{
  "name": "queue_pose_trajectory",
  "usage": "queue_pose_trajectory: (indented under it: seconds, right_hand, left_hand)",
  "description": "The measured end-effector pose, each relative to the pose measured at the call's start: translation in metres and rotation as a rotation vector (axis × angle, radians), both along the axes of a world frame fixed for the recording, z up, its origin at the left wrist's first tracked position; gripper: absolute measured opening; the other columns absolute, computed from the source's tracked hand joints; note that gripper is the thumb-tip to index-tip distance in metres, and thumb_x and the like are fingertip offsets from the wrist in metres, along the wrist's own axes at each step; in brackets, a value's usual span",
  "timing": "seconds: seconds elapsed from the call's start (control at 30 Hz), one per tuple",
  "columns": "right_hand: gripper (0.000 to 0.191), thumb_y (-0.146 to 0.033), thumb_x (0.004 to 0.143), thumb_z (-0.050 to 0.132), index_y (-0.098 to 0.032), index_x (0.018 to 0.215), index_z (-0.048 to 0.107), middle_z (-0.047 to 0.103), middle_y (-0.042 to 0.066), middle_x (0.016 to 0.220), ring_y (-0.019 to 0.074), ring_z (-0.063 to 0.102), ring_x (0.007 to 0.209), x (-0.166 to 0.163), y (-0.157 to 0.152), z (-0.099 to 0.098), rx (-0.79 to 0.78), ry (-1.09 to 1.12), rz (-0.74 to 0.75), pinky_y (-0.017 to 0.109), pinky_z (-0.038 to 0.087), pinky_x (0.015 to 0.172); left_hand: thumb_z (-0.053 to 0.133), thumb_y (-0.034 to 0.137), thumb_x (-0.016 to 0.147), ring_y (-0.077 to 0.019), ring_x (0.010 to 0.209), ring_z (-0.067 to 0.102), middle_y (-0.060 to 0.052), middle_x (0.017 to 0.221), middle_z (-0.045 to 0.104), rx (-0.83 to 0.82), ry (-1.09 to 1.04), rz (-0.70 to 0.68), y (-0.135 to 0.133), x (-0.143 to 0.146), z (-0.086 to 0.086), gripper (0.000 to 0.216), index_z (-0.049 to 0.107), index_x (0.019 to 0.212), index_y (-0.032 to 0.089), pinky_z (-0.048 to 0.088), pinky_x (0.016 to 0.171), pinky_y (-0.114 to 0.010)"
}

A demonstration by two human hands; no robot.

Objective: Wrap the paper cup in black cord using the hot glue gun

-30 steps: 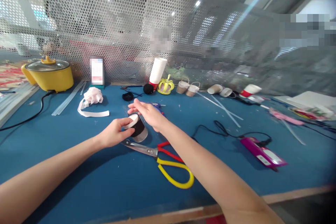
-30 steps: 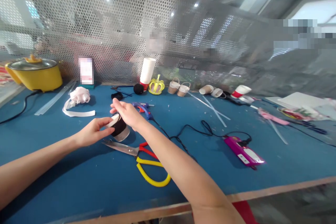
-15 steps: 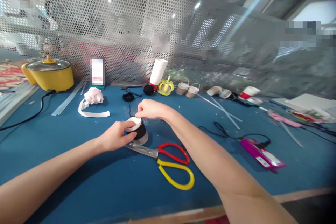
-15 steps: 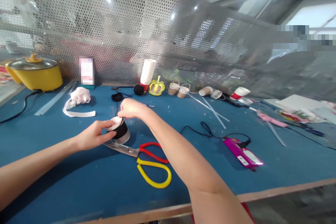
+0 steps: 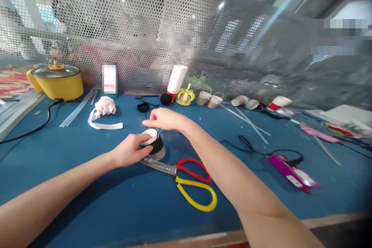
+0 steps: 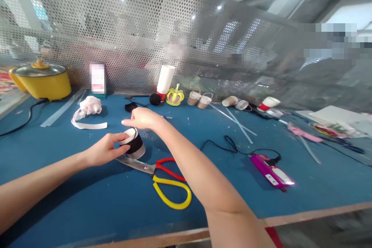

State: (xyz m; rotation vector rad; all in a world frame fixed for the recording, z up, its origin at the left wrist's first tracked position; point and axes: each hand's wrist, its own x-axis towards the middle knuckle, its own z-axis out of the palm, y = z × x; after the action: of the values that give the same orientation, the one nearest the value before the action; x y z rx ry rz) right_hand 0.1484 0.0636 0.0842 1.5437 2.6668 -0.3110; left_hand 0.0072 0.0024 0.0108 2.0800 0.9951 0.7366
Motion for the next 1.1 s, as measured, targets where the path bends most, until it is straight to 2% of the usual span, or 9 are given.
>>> queue_pose_trajectory:
  seconds: [0.1, 0.23, 0.4, 0.53, 0.6, 0.73, 0.83, 1.0, 1.1]
  right_hand:
    - [0.024, -0.029, 0.068, 0.056, -0.012, 0.08, 0.066, 0.066, 0.005, 0.072, 0.0125, 0.054, 0.058, 0.001, 0.003, 0.001, -0.088, -0.049, 0.068, 0.021, 0.032, 0.046]
    - [0.026, -0.009, 0.06, 0.052, -0.015, 0.08, 0.068, 0.068, 0.004, 0.076, 0.013, 0.059, 0.065, 0.0, 0.005, -0.005, -0.07, 0.008, 0.068, 0.019, 0.038, 0.052]
    - [0.023, -0.007, 0.062, 0.052, -0.014, 0.078, 0.067, 0.069, 0.004, 0.078, 0.0134, 0.061, 0.072, -0.009, 0.0, -0.004, 0.052, 0.251, 0.027, 0.019, 0.042, 0.06]
    - [0.017, -0.011, 0.071, 0.052, -0.012, 0.084, 0.063, 0.068, 0.004, 0.075, 0.0109, 0.061, 0.067, -0.02, -0.003, -0.002, -0.125, 0.505, 0.092, 0.019, 0.045, 0.059]
    - [0.018, -0.011, 0.076, 0.046, -0.011, 0.087, 0.06, 0.068, 0.005, 0.074, 0.0092, 0.06, 0.063, -0.017, 0.001, -0.005, -0.149, 0.558, 0.069, 0.018, 0.045, 0.057]
    - [0.018, -0.018, 0.08, 0.043, -0.015, 0.086, 0.059, 0.067, 0.003, 0.078, 0.0077, 0.058, 0.059, 0.016, 0.017, -0.013, 0.086, 0.368, -0.226, 0.017, 0.041, 0.053]
    - [0.021, -0.025, 0.079, 0.044, -0.012, 0.074, 0.06, 0.065, 0.008, 0.069, 0.0128, 0.057, 0.059, 0.056, 0.025, -0.019, 0.174, 0.228, -0.399, 0.022, 0.038, 0.052]
    - [0.022, -0.029, 0.067, 0.059, -0.014, 0.051, 0.059, 0.056, 0.005, 0.051, 0.0157, 0.052, 0.053, 0.1, 0.026, -0.039, 0.084, 0.045, -0.483, 0.025, 0.032, 0.047]
    - [0.017, -0.029, 0.066, 0.061, -0.014, 0.058, 0.062, 0.059, 0.006, 0.056, 0.0158, 0.053, 0.055, 0.101, 0.027, -0.058, 0.039, 0.021, -0.478, 0.025, 0.033, 0.048]
  left_hand:
    - [0.045, 0.024, 0.076, -0.0128, 0.07, 0.053, -0.001, 0.077, 0.062, -0.012, 0.004, 0.0, 0.0, 0.0, 0.0, 0.023, 0.061, 0.088, 0.011, 0.044, 0.068, -0.022]
    - [0.045, 0.023, 0.076, -0.0131, 0.07, 0.053, -0.002, 0.077, 0.062, -0.025, -0.006, 0.001, 0.0, 0.001, 0.0, 0.023, 0.061, 0.089, 0.012, 0.044, 0.067, -0.022]
    - [0.046, 0.024, 0.075, -0.0129, 0.068, 0.051, -0.001, 0.073, 0.06, -0.028, -0.034, 0.02, 0.002, 0.001, -0.003, 0.018, 0.06, 0.08, 0.012, 0.042, 0.065, -0.022]
    - [0.046, 0.025, 0.075, -0.0126, 0.068, 0.049, -0.001, 0.07, 0.056, -0.059, -0.092, 0.047, 0.008, -0.001, -0.009, 0.017, 0.057, 0.076, 0.011, 0.041, 0.065, -0.023]
    - [0.047, 0.026, 0.075, -0.0124, 0.067, 0.049, 0.0, 0.07, 0.055, -0.105, -0.151, 0.05, 0.01, -0.002, -0.012, 0.018, 0.056, 0.076, 0.011, 0.041, 0.064, -0.023]
    - [0.049, 0.029, 0.075, -0.0129, 0.068, 0.051, 0.0, 0.072, 0.056, -0.233, -0.253, 0.054, 0.013, -0.004, -0.018, 0.021, 0.056, 0.083, 0.011, 0.041, 0.065, -0.024]
    - [0.05, 0.031, 0.075, -0.0137, 0.069, 0.052, -0.001, 0.073, 0.058, -0.257, -0.264, 0.079, 0.014, -0.004, -0.02, 0.022, 0.056, 0.083, 0.011, 0.041, 0.066, -0.024]
    - [0.052, 0.03, 0.073, -0.0143, 0.071, 0.054, -0.002, 0.076, 0.061, -0.271, -0.303, 0.09, 0.014, 0.0, -0.018, 0.022, 0.056, 0.085, 0.012, 0.041, 0.066, -0.024]
    - [0.054, 0.03, 0.072, -0.0151, 0.075, 0.057, -0.004, 0.083, 0.063, -0.29, -0.343, 0.068, 0.013, 0.001, -0.016, 0.028, 0.053, 0.094, 0.012, 0.043, 0.069, -0.025]
